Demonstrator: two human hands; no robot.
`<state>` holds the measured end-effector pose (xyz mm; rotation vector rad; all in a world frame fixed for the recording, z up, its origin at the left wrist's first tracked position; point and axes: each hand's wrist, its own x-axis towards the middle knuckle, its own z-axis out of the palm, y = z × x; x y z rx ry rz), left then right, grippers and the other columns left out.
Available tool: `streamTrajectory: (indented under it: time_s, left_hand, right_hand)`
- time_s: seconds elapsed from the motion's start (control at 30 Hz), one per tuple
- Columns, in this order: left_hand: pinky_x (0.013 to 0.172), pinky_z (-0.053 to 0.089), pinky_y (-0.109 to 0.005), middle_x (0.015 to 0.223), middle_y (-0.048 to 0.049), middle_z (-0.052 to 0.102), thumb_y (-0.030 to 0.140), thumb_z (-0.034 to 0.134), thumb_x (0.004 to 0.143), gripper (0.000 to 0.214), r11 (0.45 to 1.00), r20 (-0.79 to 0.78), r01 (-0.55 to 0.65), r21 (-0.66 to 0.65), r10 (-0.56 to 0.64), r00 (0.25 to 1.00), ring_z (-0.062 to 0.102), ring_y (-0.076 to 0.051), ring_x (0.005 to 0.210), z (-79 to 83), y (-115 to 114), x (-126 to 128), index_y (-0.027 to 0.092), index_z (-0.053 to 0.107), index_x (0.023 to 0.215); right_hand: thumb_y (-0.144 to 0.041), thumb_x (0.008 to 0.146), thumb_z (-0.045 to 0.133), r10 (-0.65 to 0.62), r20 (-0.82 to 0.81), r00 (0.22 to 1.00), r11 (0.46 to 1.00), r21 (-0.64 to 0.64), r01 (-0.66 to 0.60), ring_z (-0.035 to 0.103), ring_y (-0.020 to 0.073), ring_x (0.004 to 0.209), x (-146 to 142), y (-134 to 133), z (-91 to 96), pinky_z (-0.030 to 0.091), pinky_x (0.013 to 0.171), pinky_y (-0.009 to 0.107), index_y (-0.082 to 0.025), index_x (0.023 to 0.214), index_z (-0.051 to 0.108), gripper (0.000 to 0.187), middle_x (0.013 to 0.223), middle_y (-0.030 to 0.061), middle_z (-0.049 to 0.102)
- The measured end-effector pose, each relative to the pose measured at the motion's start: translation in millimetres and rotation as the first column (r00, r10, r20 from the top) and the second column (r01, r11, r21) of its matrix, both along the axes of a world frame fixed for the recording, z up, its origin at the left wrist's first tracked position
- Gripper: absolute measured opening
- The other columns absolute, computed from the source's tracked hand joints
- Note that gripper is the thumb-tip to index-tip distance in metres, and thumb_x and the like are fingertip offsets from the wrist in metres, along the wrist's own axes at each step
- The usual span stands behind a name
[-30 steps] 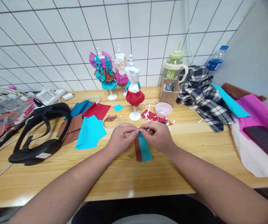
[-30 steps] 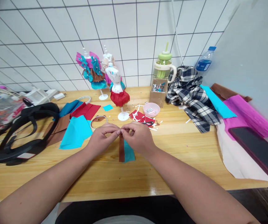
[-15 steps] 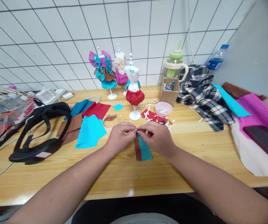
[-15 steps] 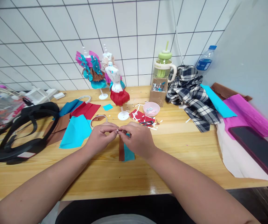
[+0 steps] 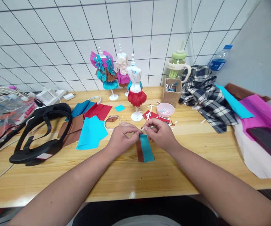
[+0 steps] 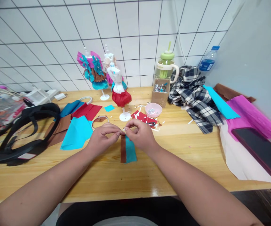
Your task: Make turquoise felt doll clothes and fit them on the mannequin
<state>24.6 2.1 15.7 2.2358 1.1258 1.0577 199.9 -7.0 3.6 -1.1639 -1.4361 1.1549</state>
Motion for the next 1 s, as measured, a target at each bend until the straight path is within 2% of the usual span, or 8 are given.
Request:
streamTrajectory:
  time_s: [0.13,0.23,0.37,0.43,0.57,0.67,0.9,1.0]
  left_hand:
    - [0.074,0.05,-0.029,0.079,-0.0017,0.076,0.015,0.062,0.079,0.016,1.0,0.005,0.011,0.001,-0.011,1.0,0.068,-0.016,0.076,1.1,0,-1,0.021,0.076,0.078]
    - [0.074,0.05,-0.03,0.08,-0.0015,0.076,0.017,0.062,0.082,0.015,1.0,-0.007,0.021,0.017,-0.021,1.0,0.067,-0.016,0.077,-0.7,0,-1,0.022,0.077,0.083]
    - [0.075,0.049,-0.031,0.081,-0.0018,0.076,0.019,0.062,0.084,0.015,0.998,-0.035,0.028,0.048,-0.026,0.999,0.066,-0.016,0.077,-3.9,1,-2,0.022,0.077,0.087]
    - [0.075,0.048,-0.032,0.081,-0.0019,0.076,0.019,0.062,0.083,0.015,0.997,-0.046,0.026,0.067,-0.023,0.999,0.066,-0.016,0.077,-5.2,2,-3,0.022,0.076,0.087]
    - [0.076,0.048,-0.031,0.079,-0.0013,0.075,0.018,0.062,0.083,0.015,0.994,-0.05,0.007,0.106,-0.002,0.999,0.066,-0.016,0.076,-7.0,3,-5,0.023,0.076,0.087]
    - [0.074,0.048,-0.03,0.078,-0.0005,0.075,0.018,0.063,0.083,0.015,0.991,-0.057,0.005,0.132,0.002,0.998,0.065,-0.015,0.074,-7.8,3,-5,0.023,0.076,0.087]
    - [0.069,0.047,-0.028,0.073,-0.0007,0.074,0.02,0.063,0.083,0.012,0.985,-0.081,0.014,0.174,0.0,0.997,0.064,-0.014,0.069,-8.0,3,-3,0.021,0.075,0.083]
    - [0.07,0.047,-0.028,0.074,-0.0003,0.074,0.019,0.062,0.082,0.013,0.988,-0.08,0.011,0.156,0.001,0.997,0.064,-0.014,0.07,-7.0,3,-3,0.022,0.075,0.082]
  right_hand:
    - [-0.031,0.077,0.062,-0.037,-0.089,0.995,0.996,-0.09,0.029,0.057,0.0091,0.046,7,8,-2.2,0.045,0.045,0.022,-0.02,0.08,0.054,0.015,0.081,0.0018,0.07]
    - [-0.025,0.076,0.063,-0.131,0.127,0.983,0.988,0.098,0.119,0.064,0.0141,0.061,19,16,-9.5,0.052,0.059,0.026,-0.019,0.084,0.062,0.01,0.079,0.0026,0.071]
    - [-0.017,0.084,0.054,-0.278,0.56,0.781,0.941,0.323,0.103,0.068,0.0226,0.092,34,24,-18.4,0.051,0.08,0.037,-0.028,0.108,0.07,0.031,0.102,0.0036,0.074]
    - [-0.016,0.086,0.053,-0.328,0.624,0.709,0.915,0.396,0.075,0.065,0.0248,0.101,35,23,-17.6,0.05,0.084,0.039,-0.029,0.112,0.069,0.033,0.112,0.0039,0.071]
    - [-0.022,0.086,0.059,-0.318,0.453,0.833,0.849,0.526,0.038,0.064,0.0198,0.091,25,13,-6.6,0.05,0.077,0.032,-0.025,0.103,0.073,0.022,0.1,0.0051,0.071]
    - [-0.025,0.085,0.063,-0.215,0.351,0.912,0.865,0.502,0.011,0.063,0.0159,0.074,15,5,0.3,0.049,0.064,0.027,-0.022,0.094,0.074,0.014,0.085,0.0033,0.07]
    - [-0.028,0.082,0.068,-0.126,0.32,0.939,0.908,0.419,-0.021,0.057,0.013,0.064,4,-2,-0.3,0.045,0.059,0.026,-0.022,0.089,0.076,0.012,0.079,0.0021,0.071]
    - [-0.03,0.081,0.07,-0.142,0.289,0.947,0.917,0.4,0.015,0.051,0.0111,0.059,4,-2,-1.7,0.044,0.057,0.025,-0.021,0.097,0.075,0.019,0.083,0.0022,0.07]
